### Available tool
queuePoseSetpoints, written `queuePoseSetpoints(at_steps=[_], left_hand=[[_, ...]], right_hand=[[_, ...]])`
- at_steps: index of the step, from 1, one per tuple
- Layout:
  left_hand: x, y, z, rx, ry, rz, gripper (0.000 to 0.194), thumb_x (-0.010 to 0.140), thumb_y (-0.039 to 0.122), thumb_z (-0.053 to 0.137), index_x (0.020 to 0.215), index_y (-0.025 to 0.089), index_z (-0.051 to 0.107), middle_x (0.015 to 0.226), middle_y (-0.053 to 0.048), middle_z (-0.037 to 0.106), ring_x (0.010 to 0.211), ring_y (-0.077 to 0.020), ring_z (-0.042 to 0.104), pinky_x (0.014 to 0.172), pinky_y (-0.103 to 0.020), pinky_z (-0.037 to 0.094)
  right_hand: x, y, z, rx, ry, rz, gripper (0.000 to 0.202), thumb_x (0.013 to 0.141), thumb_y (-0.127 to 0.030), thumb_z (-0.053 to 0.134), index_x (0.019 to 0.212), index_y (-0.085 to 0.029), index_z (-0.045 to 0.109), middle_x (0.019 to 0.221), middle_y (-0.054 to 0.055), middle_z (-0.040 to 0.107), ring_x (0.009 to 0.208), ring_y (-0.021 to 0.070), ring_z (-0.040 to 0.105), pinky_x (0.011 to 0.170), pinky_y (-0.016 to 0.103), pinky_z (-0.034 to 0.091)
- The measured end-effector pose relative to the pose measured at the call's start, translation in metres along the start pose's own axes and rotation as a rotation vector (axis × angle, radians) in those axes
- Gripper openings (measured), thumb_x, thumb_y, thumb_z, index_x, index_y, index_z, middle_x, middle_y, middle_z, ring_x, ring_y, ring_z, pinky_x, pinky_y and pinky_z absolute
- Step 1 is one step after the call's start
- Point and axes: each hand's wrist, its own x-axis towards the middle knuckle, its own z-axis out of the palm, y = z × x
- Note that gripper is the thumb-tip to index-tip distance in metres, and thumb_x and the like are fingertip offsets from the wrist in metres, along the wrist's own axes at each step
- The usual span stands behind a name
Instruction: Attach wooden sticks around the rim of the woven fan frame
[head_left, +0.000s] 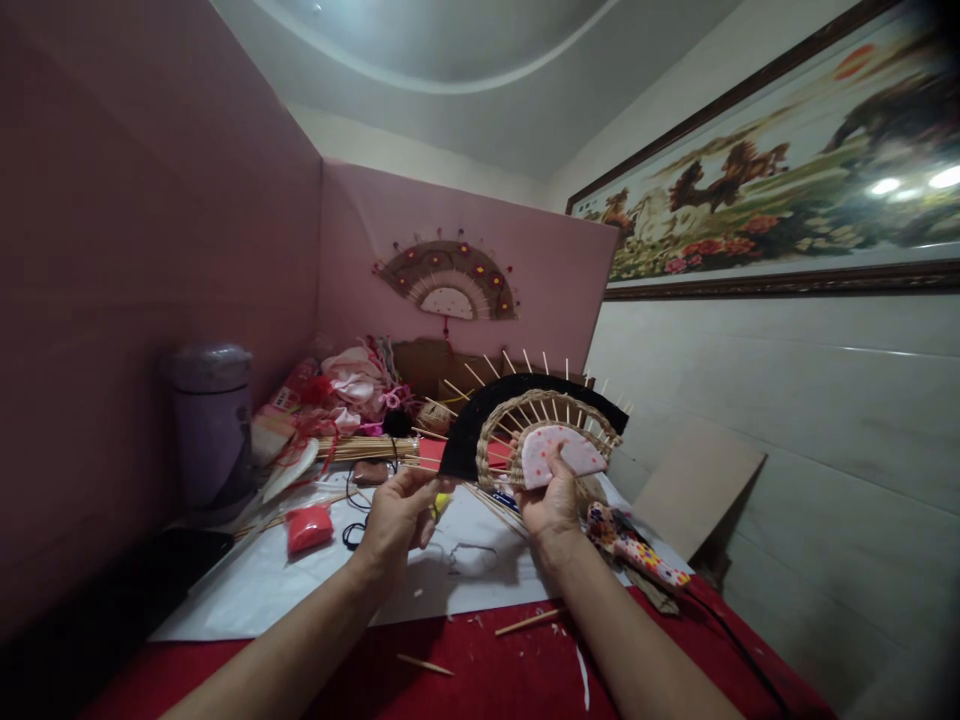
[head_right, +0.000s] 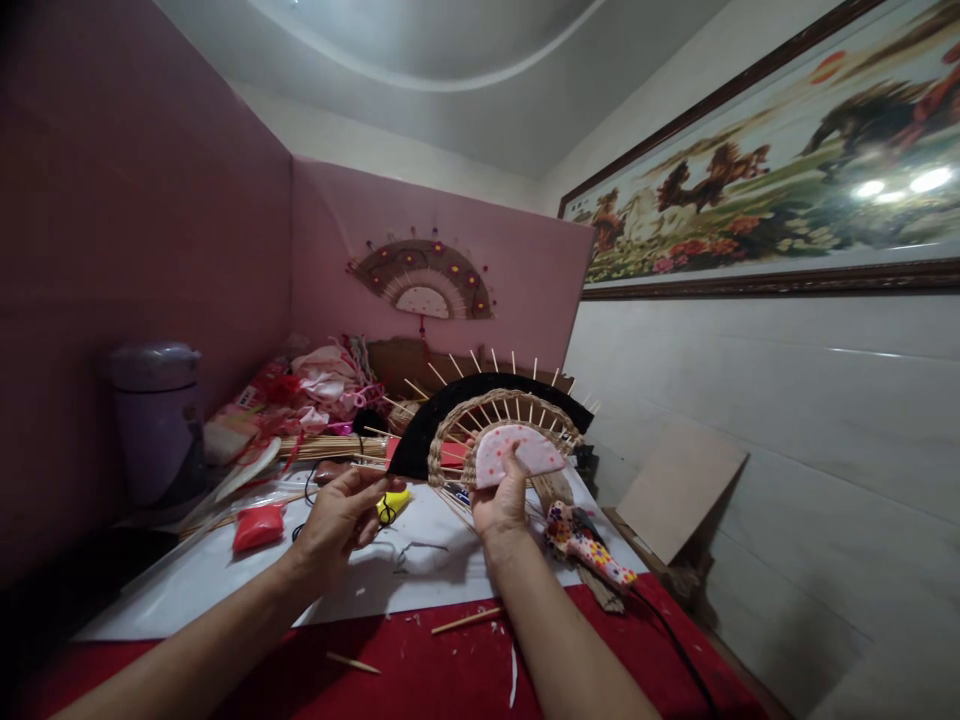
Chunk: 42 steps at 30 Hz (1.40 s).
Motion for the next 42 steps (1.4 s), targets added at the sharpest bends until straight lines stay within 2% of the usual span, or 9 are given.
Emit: queuePoseSetpoints(at_steps=[5,9,12,21,26,31,42], left_hand=[[0.0000,0.0003,0.0013,-0.077,-0.021,-0.011,0.026,0.057,0.028,0.069,0.069,0.014,0.051,0.048,0.002,0.057,0.032,-0.0061,0.043,0.031,-0.016,0.023],[-0.0005,0.0005,0.0036,-0.096,-0.021,0.013,0.023,0.059,0.028,0.067,0.063,0.015,0.049,0.038,0.009,0.039,0.031,-0.0018,0.028,0.033,-0.015,0.017],[-0.0002,0.0013,0.0044,-0.100,-0.026,0.022,0.024,0.060,0.030,0.067,0.064,0.014,0.050,0.039,0.010,0.035,0.033,-0.0013,0.025,0.034,-0.016,0.015],[0.0013,-0.0006,0.0040,-0.096,-0.021,0.035,0.026,0.059,0.033,0.068,0.062,0.014,0.050,0.039,0.011,0.029,0.034,-0.0012,0.021,0.036,-0.016,0.014],[-0.0007,0.0016,0.0064,-0.082,-0.031,0.059,0.028,0.057,0.035,0.069,0.062,0.013,0.053,0.039,0.010,0.031,0.035,-0.0017,0.023,0.036,-0.017,0.015],[-0.0019,0.0008,0.0071,-0.077,-0.044,0.074,0.035,0.061,0.041,0.067,0.053,0.015,0.046,0.038,0.010,0.028,0.034,-0.0015,0.022,0.036,-0.017,0.014],[0.0000,-0.0022,0.0047,-0.094,-0.065,0.052,0.034,0.063,0.039,0.066,0.053,0.015,0.045,0.035,0.011,0.029,0.031,-0.0009,0.021,0.034,-0.017,0.012]], right_hand=[[-0.0012,0.0016,0.0009,0.015,0.036,-0.006,0.026,0.078,-0.036,0.053,0.090,-0.015,0.060,0.077,0.004,0.070,0.067,0.0138,0.065,0.058,0.025,0.053],[-0.0009,0.0021,0.0006,0.019,0.020,-0.009,0.028,0.078,-0.039,0.053,0.090,-0.015,0.060,0.078,0.005,0.070,0.068,0.0140,0.065,0.060,0.025,0.053],[-0.0004,0.0023,-0.0007,0.005,0.019,-0.012,0.028,0.077,-0.039,0.053,0.088,-0.015,0.061,0.077,0.004,0.070,0.067,0.0141,0.065,0.059,0.026,0.053],[0.0010,0.0025,-0.0031,-0.008,0.061,-0.042,0.023,0.074,-0.034,0.057,0.091,-0.018,0.060,0.071,0.001,0.070,0.063,0.0133,0.065,0.061,0.027,0.053],[0.0007,0.0029,-0.0046,-0.043,0.029,-0.031,0.026,0.074,-0.037,0.056,0.089,-0.016,0.061,0.077,0.004,0.070,0.066,0.0145,0.065,0.060,0.027,0.053],[-0.0011,0.0023,-0.0034,-0.025,0.071,-0.036,0.018,0.077,-0.031,0.053,0.086,-0.018,0.061,0.072,0.002,0.070,0.063,0.0134,0.065,0.058,0.026,0.053],[-0.0028,0.0015,-0.0009,-0.045,0.102,-0.008,0.026,0.078,-0.038,0.052,0.084,-0.014,0.061,0.067,0.004,0.069,0.058,0.0141,0.063,0.057,0.027,0.052]])
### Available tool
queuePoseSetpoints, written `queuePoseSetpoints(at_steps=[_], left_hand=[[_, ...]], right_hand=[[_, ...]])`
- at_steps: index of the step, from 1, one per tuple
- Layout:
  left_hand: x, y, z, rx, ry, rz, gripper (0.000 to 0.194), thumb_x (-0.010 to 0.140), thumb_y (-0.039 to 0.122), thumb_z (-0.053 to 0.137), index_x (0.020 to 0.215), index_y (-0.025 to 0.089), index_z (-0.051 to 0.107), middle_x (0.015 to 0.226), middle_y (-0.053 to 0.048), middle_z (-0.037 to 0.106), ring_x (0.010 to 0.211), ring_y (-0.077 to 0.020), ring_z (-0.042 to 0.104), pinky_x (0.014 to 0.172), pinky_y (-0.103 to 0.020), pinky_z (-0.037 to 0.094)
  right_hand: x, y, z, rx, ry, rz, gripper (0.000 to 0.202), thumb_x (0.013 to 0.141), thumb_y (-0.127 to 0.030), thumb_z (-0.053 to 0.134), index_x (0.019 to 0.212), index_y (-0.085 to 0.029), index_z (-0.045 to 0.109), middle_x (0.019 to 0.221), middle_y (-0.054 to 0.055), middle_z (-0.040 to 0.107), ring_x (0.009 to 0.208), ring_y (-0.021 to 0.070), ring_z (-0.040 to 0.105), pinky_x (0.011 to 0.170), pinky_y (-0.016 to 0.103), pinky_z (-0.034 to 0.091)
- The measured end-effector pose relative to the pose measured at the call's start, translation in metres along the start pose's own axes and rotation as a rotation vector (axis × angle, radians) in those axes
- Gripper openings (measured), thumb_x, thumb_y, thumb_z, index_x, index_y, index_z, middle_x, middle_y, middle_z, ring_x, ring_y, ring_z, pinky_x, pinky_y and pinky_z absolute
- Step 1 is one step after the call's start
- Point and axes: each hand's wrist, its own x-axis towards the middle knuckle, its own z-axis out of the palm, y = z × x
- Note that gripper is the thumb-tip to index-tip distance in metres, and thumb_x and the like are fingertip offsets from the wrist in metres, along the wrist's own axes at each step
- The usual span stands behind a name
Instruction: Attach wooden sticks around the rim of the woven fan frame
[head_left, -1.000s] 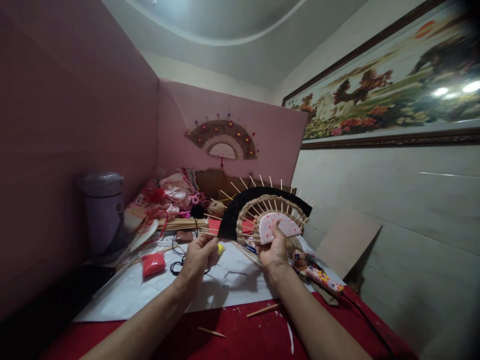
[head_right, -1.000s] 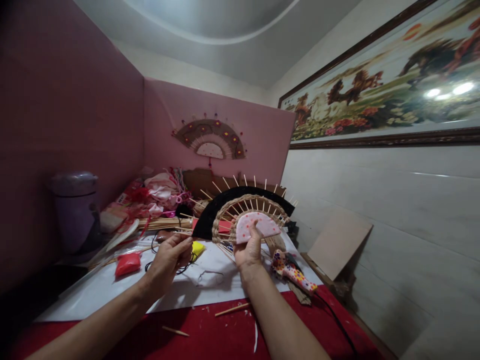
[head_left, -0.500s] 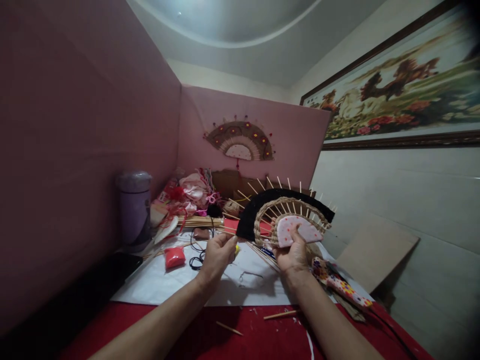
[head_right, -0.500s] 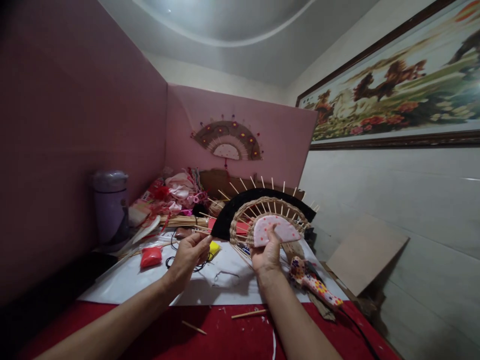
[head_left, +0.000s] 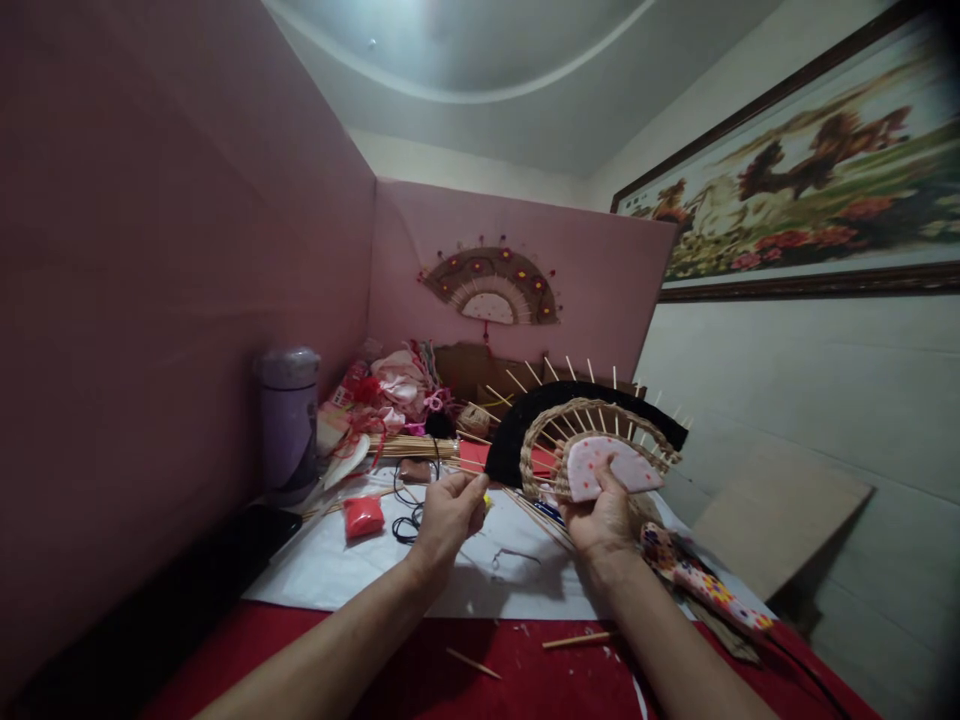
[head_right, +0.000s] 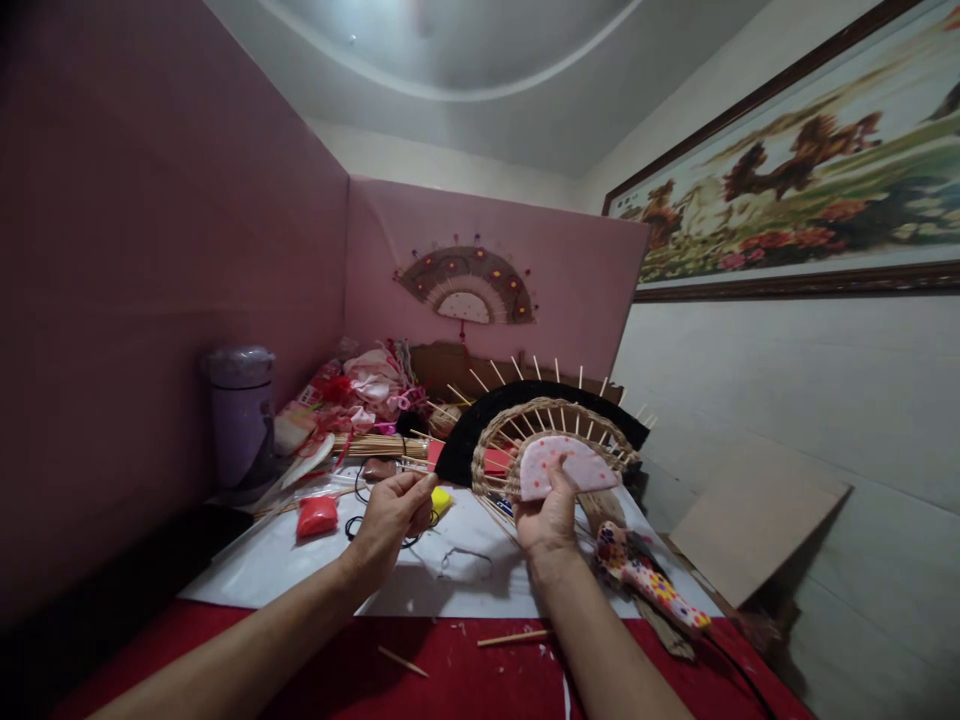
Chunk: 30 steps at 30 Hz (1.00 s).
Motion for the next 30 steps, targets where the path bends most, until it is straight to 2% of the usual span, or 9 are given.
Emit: queuePoseSetpoints(at_steps=[6,9,18,24,30], left_hand=[[0.000,0.001,0.001,-0.021,0.011,-0.010,0.035,0.060,0.039,0.069,0.052,0.015,0.044,0.035,0.011,0.028,0.031,-0.0004,0.021,0.033,-0.017,0.012],[0.001,0.002,0.000,-0.030,0.016,-0.012,0.035,0.059,0.039,0.069,0.052,0.015,0.044,0.035,0.012,0.027,0.030,-0.0003,0.020,0.032,-0.016,0.012],[0.003,0.008,-0.004,-0.054,0.029,-0.025,0.037,0.058,0.037,0.070,0.051,0.016,0.040,0.037,0.011,0.026,0.032,-0.0005,0.020,0.033,-0.016,0.011],[0.008,0.010,-0.010,-0.061,0.030,-0.050,0.036,0.058,0.035,0.070,0.053,0.017,0.039,0.037,0.012,0.023,0.032,-0.0005,0.017,0.033,-0.016,0.009],[0.010,0.015,-0.015,-0.063,0.037,-0.076,0.035,0.057,0.033,0.071,0.052,0.017,0.040,0.037,0.012,0.024,0.031,-0.0003,0.016,0.033,-0.016,0.009]], right_hand=[[0.000,0.001,0.000,0.011,0.000,-0.028,0.019,0.075,-0.029,0.055,0.089,-0.018,0.060,0.067,0.001,0.069,0.057,0.0139,0.063,0.055,0.027,0.052],[0.000,0.001,0.001,0.012,0.002,-0.050,0.021,0.072,-0.028,0.059,0.091,-0.020,0.060,0.068,-0.001,0.069,0.055,0.0136,0.063,0.054,0.027,0.052],[-0.004,-0.001,0.004,-0.019,-0.115,0.034,0.023,0.068,-0.026,0.065,0.089,-0.017,0.061,0.080,0.006,0.071,0.071,0.0168,0.066,0.058,0.028,0.054],[-0.002,0.002,0.001,-0.031,-0.013,0.042,0.019,0.064,-0.019,0.069,0.080,-0.022,0.061,0.064,-0.006,0.068,0.051,0.0110,0.061,0.041,0.020,0.047],[0.000,0.006,-0.002,-0.046,-0.126,0.054,0.025,0.060,-0.024,0.074,0.079,-0.020,0.059,0.064,-0.006,0.068,0.050,0.0110,0.059,0.040,0.021,0.046]])
